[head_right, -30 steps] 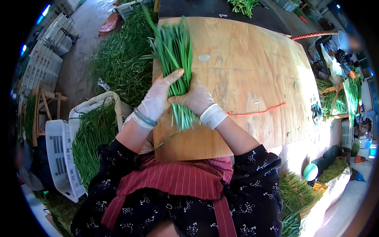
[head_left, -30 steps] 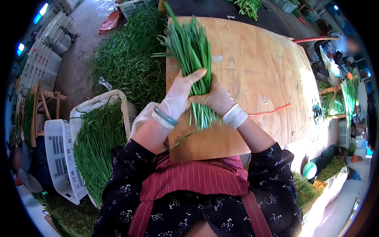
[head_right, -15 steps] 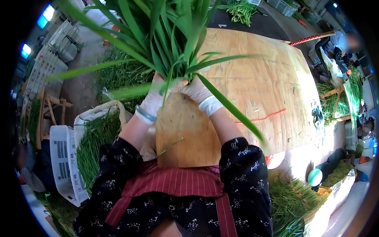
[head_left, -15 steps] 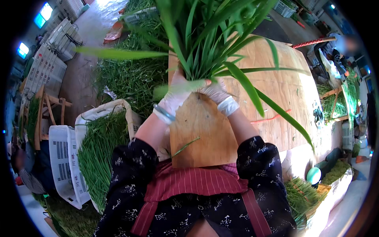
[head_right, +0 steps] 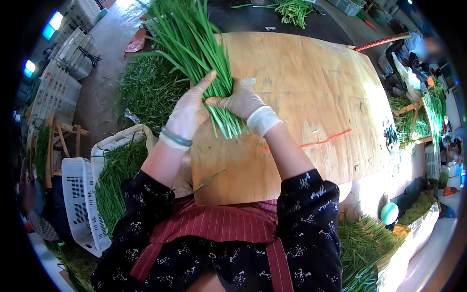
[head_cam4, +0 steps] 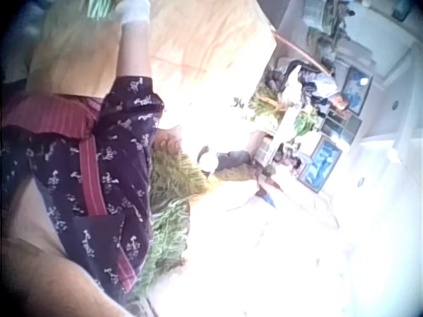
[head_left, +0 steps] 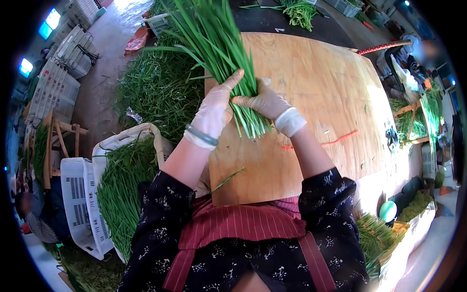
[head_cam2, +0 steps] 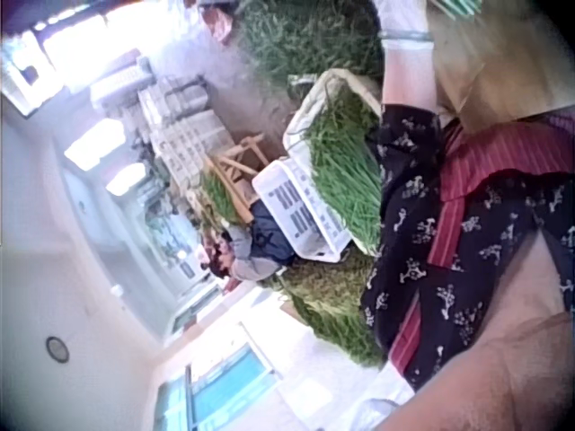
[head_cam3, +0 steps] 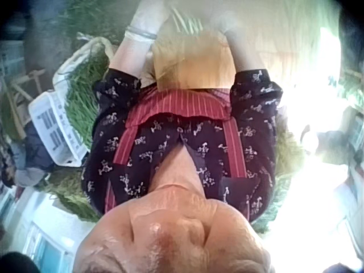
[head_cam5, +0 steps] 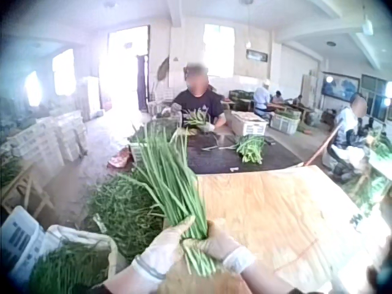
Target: The person bundles a pile of green chives by securing them with a red tie, trims the root ends using a knife on a wooden board, and removes damaged leaves by hand.
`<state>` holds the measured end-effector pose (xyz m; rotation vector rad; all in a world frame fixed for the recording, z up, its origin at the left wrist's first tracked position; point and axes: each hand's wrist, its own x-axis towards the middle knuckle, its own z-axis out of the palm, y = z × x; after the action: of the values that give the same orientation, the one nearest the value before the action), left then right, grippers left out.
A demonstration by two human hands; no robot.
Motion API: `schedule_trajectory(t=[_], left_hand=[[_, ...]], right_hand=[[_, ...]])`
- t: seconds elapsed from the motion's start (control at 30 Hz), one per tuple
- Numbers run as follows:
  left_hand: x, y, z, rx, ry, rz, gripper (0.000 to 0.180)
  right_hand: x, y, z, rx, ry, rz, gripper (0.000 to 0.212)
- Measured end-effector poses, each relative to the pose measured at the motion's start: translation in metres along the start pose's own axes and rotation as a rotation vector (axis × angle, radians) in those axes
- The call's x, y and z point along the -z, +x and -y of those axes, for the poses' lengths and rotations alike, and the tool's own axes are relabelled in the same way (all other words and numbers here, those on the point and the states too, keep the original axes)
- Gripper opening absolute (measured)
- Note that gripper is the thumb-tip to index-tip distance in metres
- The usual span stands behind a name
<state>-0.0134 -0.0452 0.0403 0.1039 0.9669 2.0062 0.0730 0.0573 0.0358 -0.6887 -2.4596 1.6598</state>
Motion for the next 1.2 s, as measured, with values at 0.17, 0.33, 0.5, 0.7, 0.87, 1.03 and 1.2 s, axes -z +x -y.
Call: schedule_trajectory(t=[0.17, 0.33, 0.5, 0.7, 0.87, 1.03, 1.2], left_hand=[[0.025, 0.016, 0.028, 0.213, 0.109, -0.159, 0.032], [0.025, 0.024, 0.04, 0.24, 0.063, -0.129, 0.028], [0.017, 0.02, 0.039, 0.257, 0.227, -0.217, 0.024], [0.021, 0.01, 0.03, 0.302, -0.128, 0.047, 0.023], [0.018, 0.004, 0.037, 0.253, -0.249, 0.104, 0.025], [-0.018, 0.001, 0.043, 0.305, -0.252, 0.153, 0.033], [-0.09, 0.018, 0.049, 0.235, -0.179, 0.394, 0.039]], right_hand=[[-0.001, -0.007, -0.014, -0.118, -0.208, -0.018, 0.115], [-0.013, -0.021, -0.013, -0.208, -0.657, 0.025, 0.121], [-0.044, -0.022, -0.018, -0.294, -0.894, -0.207, 0.108], [-0.03, -0.021, -0.017, -0.293, -0.84, -0.136, 0.08], [-0.02, -0.051, -0.004, -0.164, -0.92, -0.092, 0.072], [0.007, -0.111, -0.001, -0.069, -1.005, -0.35, 0.072], [0.058, -0.175, -0.021, -0.053, -0.965, -0.657, 0.077]])
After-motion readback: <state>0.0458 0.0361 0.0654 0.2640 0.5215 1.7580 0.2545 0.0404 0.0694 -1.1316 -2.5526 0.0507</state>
